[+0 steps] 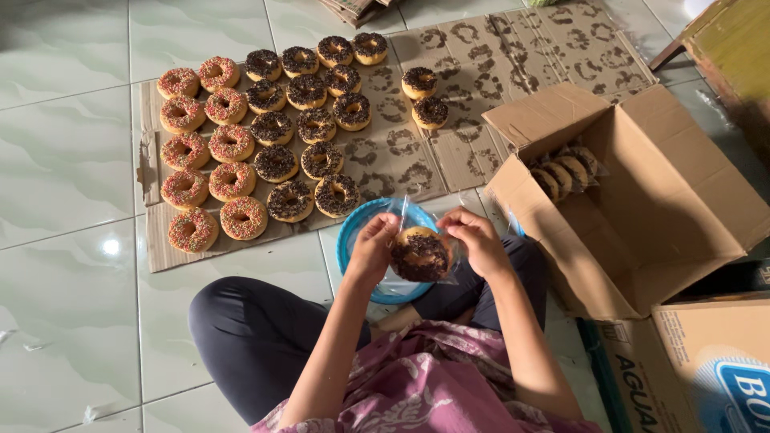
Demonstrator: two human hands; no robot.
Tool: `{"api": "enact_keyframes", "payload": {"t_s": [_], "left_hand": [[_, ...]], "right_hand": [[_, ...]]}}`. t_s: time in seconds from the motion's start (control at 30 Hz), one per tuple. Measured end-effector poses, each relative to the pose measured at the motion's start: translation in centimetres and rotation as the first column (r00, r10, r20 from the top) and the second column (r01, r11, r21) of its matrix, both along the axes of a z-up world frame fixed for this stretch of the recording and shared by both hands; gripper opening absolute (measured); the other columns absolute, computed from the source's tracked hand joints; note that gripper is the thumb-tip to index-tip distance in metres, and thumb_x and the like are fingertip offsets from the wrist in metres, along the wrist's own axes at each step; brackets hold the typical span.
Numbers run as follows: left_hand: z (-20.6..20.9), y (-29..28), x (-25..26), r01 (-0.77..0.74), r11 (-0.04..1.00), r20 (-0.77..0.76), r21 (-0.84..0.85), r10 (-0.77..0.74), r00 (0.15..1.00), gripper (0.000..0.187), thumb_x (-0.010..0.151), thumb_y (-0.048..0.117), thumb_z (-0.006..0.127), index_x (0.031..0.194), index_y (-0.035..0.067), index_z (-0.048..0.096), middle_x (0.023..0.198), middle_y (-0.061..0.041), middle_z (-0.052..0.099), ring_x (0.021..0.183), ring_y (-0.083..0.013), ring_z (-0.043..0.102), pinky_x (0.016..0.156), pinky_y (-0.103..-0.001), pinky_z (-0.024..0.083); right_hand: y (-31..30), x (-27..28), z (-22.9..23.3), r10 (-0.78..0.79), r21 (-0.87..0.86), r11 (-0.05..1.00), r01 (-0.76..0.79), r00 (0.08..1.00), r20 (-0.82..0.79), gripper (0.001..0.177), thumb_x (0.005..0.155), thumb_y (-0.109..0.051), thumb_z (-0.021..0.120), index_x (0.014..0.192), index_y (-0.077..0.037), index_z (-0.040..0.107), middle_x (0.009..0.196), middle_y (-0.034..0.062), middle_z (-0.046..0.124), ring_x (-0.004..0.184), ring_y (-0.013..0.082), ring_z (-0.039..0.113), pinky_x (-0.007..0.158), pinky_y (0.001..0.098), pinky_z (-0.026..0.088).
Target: The person sits on the floor and individually places doughnuts into clear plastic bags. They then place the bagged doughnuts into a cardboard box. The doughnuts are arranged on a large piece of cardboard on the floor.
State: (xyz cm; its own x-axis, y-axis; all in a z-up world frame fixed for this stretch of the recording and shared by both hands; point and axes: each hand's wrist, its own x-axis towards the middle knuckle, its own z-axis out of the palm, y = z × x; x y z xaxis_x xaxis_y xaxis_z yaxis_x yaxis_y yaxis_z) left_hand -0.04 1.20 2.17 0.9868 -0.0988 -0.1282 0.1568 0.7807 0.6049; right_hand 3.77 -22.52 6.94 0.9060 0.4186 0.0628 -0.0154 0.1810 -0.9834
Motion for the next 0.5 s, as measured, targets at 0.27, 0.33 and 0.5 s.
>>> {"api": "enact_keyframes", "payload": {"t_s": [0.27,0.33,0.5], "left_hand": [[1.5,0.6,-0.1,-0.124,0.992,0.071,0.006,0.124,0.99,0.006,0.101,0.013,0.068,0.097,0.01,0.066,0.098,-0.002,0.068,0.087,-0.0121,0.063,0.077,-0.028,0.051],[2.0,0.3,-0.2,-0.159,0.987,0.097,0.028,0.156,0.983,0.005,0.101,0.01,0.069,0.097,0.007,0.069,0.102,-0.004,0.067,0.091,-0.0133,0.064,0.084,-0.029,0.054],[3.5,-0.2,-0.1,-0.321,0.934,0.241,0.157,0.279,0.929,0.005,0.095,0.004,0.072,0.092,0.004,0.068,0.136,-0.005,0.06,0.12,-0.0119,0.061,0.103,-0.031,0.049]], "right_hand": [[-1.3,0.2,2.0,0.0,-0.051,0.999,-0.001,1.0,-0.019,0.018,0.093,-0.007,0.075,0.11,-0.003,0.076,0.1,0.0023,0.073,0.09,0.0083,0.063,0.084,0.0232,0.052],[-1.5,0.2,2.7,-0.016,-0.101,0.995,0.015,1.0,-0.008,0.024,0.092,-0.01,0.074,0.115,-0.004,0.075,0.104,0.001,0.074,0.089,0.0076,0.062,0.083,0.0218,0.051],[-1.2,0.2,4.2,-0.015,-0.377,0.924,0.056,0.994,0.11,0.024,0.098,-0.017,0.067,0.118,-0.007,0.077,0.103,-0.0004,0.074,0.091,0.0052,0.062,0.081,0.0192,0.049]]}}
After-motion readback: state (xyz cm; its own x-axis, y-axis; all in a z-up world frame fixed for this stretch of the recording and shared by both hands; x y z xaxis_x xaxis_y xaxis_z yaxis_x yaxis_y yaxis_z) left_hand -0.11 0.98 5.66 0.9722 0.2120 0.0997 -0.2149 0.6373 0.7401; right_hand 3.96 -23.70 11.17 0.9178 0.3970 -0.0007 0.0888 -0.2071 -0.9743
